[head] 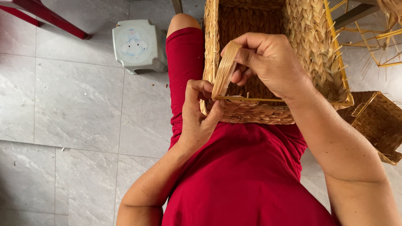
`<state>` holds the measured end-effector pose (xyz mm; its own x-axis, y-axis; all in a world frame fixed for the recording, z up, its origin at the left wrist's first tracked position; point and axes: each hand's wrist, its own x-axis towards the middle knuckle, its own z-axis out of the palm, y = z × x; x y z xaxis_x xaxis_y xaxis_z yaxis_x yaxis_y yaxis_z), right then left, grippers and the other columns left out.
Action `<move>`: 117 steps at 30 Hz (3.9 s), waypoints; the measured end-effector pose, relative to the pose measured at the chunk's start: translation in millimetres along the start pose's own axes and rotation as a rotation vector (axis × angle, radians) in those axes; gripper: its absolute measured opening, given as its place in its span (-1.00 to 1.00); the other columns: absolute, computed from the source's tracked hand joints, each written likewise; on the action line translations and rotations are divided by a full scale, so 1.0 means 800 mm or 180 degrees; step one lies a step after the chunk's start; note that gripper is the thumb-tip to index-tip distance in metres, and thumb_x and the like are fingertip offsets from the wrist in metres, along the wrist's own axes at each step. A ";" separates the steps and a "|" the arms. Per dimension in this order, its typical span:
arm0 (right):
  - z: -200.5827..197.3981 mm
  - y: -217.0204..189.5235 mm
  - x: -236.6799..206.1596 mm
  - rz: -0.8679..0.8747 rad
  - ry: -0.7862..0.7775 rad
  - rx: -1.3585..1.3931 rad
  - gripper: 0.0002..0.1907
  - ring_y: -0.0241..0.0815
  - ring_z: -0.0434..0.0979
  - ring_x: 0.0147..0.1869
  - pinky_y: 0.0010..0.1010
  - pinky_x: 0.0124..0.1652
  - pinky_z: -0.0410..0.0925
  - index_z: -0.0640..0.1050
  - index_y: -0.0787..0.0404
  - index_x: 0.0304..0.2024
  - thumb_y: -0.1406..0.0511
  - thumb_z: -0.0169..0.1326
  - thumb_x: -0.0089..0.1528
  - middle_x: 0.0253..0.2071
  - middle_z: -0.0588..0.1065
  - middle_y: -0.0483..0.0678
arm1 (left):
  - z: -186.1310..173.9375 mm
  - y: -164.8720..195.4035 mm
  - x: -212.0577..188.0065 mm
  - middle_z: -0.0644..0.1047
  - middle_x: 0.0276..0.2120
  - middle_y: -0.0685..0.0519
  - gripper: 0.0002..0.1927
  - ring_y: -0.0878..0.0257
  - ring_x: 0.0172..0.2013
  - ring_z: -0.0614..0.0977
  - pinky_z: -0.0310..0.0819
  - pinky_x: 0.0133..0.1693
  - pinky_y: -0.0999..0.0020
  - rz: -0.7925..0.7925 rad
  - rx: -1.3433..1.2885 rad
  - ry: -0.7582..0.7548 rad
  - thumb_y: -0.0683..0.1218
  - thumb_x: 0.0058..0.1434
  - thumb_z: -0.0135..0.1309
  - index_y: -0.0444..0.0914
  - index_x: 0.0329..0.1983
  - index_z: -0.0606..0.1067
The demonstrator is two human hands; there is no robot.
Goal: The person sits on the floor with a woven water-hyacinth basket on their lap and weaves a flat palm-leaf strip around the basket's rim, tucking and tightening the strip along the edge. They reach to a nearby table to grab more weaving strips and continue binding the rim, with finished baskets beside them.
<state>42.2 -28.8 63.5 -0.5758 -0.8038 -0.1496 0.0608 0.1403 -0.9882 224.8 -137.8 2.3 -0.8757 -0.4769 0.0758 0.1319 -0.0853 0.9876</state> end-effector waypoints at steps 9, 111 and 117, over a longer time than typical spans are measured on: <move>0.006 0.000 0.001 0.0427 -0.0226 -0.0299 -0.80 -0.41 0.62 -0.38 -0.57 -0.38 0.54 0.53 0.24 -0.06 0.26 -0.05 0.43 -0.35 0.60 -0.13 | 0.000 -0.006 -0.006 0.45 -0.15 0.01 -0.66 0.17 -0.15 0.52 0.47 -0.16 0.33 0.1512 0.1508 0.0556 -0.29 0.30 0.26 -0.25 -0.06 0.32; 0.013 -0.016 -0.001 -0.0208 -0.0033 -0.0683 -0.77 -0.43 0.62 -0.31 -0.61 -0.29 0.54 0.64 0.30 -0.01 0.29 0.04 0.43 -0.30 0.62 -0.10 | -0.033 0.045 0.018 0.35 -0.17 0.00 -0.81 0.17 -0.15 0.44 0.43 -0.12 0.30 0.0456 0.1455 -0.0533 -0.24 0.25 0.25 -0.30 -0.12 0.49; 0.020 -0.007 0.000 -0.0061 -0.0147 -0.0595 -0.77 -0.44 0.60 -0.35 -0.62 -0.33 0.52 0.65 0.29 -0.05 0.29 0.03 0.44 -0.34 0.62 -0.11 | -0.029 0.035 0.013 0.31 -0.13 0.00 -0.66 0.19 -0.12 0.43 0.41 -0.08 0.31 0.0486 0.1383 -0.0446 -0.29 0.26 0.21 -0.27 0.02 0.36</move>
<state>54.6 -38.9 68.3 -0.5370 -0.8325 -0.1363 -0.1049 0.2262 -0.9684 230.2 -165.1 27.6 -0.9195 -0.3305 0.2127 0.0837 0.3642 0.9275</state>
